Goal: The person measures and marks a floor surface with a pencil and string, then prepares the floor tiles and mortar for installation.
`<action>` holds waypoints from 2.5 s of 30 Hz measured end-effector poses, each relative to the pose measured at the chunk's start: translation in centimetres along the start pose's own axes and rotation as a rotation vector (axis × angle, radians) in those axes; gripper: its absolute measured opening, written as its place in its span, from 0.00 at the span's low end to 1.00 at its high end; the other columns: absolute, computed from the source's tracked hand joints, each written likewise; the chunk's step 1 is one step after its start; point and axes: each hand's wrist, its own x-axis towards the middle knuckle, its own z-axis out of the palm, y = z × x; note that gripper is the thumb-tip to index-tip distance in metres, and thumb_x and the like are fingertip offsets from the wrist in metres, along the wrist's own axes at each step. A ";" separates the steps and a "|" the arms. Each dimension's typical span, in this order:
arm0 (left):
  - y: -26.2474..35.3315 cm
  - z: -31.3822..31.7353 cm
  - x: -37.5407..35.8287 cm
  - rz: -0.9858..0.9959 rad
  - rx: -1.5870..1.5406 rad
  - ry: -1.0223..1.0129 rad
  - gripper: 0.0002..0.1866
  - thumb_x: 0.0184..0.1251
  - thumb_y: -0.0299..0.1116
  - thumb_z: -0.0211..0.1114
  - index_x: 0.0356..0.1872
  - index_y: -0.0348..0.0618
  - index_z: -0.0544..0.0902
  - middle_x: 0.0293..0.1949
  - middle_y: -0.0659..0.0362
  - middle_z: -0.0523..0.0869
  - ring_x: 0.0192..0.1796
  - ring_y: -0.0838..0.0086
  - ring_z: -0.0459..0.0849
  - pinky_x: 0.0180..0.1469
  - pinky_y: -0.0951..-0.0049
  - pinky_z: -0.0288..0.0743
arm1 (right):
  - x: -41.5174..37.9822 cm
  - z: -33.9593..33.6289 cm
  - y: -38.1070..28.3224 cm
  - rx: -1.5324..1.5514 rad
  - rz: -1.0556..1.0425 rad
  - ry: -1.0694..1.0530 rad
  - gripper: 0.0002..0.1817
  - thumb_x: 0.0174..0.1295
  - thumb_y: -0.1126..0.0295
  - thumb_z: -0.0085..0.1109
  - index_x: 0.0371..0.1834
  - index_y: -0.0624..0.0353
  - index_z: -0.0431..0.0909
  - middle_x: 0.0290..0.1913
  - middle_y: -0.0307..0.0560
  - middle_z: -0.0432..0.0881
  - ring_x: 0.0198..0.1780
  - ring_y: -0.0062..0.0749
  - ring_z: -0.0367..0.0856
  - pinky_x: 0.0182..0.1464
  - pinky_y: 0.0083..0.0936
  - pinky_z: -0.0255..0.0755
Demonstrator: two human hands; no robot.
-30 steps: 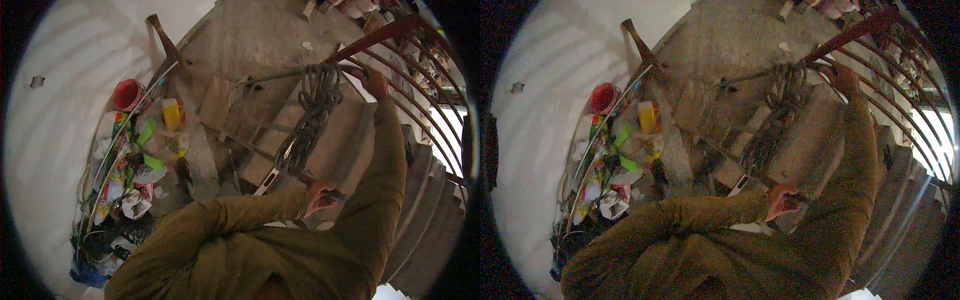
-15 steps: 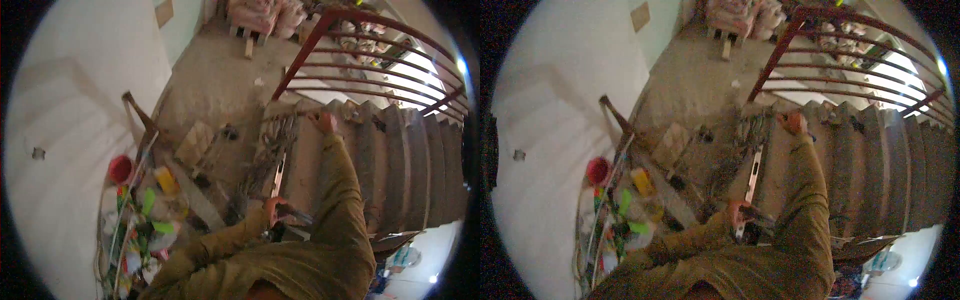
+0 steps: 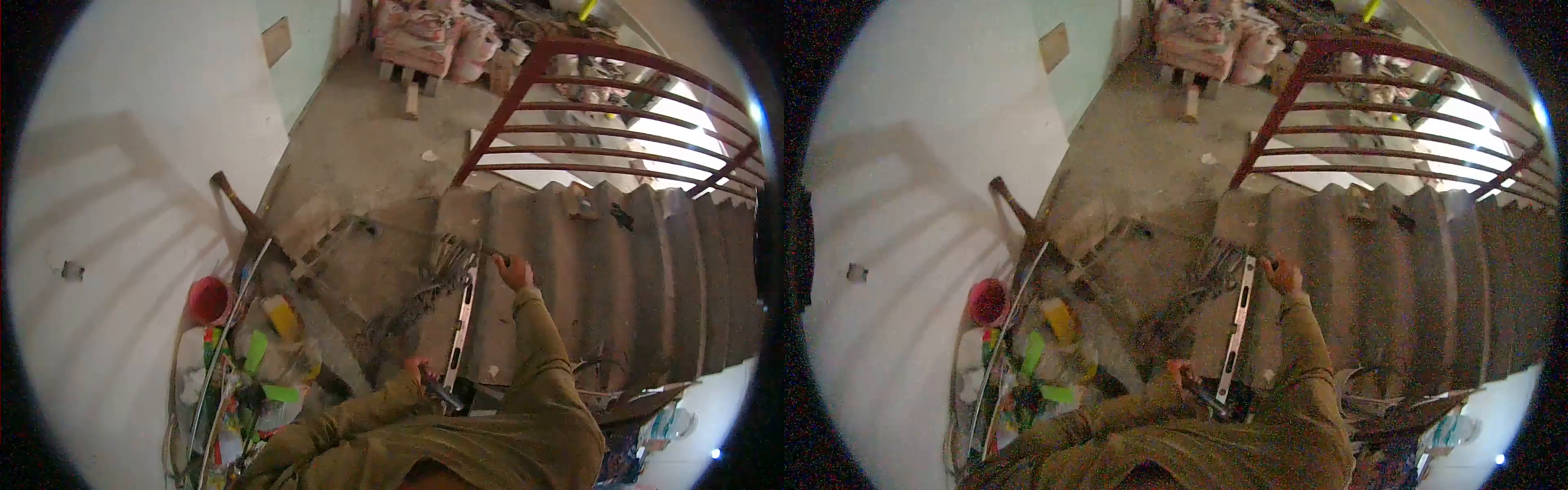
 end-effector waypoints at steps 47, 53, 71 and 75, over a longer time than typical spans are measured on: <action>8.2 -33.2 -32.2 0.531 0.501 1.033 0.14 0.57 0.38 0.72 0.36 0.41 0.80 0.32 0.58 0.82 0.30 0.70 0.79 0.33 0.61 0.76 | -39.2 1.3 -27.7 1.032 0.263 -0.484 0.15 0.62 0.59 0.64 0.33 0.59 0.75 0.21 0.33 0.69 0.20 0.19 0.67 0.21 0.29 0.61; 21.0 -38.8 -28.0 0.976 1.220 0.855 0.24 0.55 0.46 0.70 0.46 0.38 0.85 0.39 0.51 0.88 0.40 0.60 0.86 0.44 0.56 0.77 | -36.3 10.1 -31.8 1.166 0.264 -0.400 0.17 0.59 0.58 0.67 0.37 0.60 0.74 0.24 0.36 0.67 0.20 0.24 0.67 0.23 0.30 0.63; 41.5 -34.2 -4.8 0.560 1.121 1.160 0.35 0.51 0.57 0.70 0.53 0.38 0.83 0.49 0.43 0.86 0.53 0.49 0.83 0.55 0.53 0.77 | -5.4 31.0 -27.4 0.926 0.516 -0.238 0.09 0.64 0.65 0.61 0.39 0.59 0.79 0.25 0.40 0.78 0.22 0.29 0.77 0.22 0.35 0.70; 45.2 -43.5 6.6 0.535 1.245 1.524 0.44 0.49 0.63 0.69 0.60 0.37 0.78 0.55 0.40 0.82 0.59 0.47 0.79 0.60 0.54 0.74 | 2.6 27.5 -28.1 0.648 0.002 0.104 0.10 0.64 0.63 0.62 0.31 0.57 0.74 0.23 0.40 0.74 0.25 0.30 0.76 0.25 0.35 0.69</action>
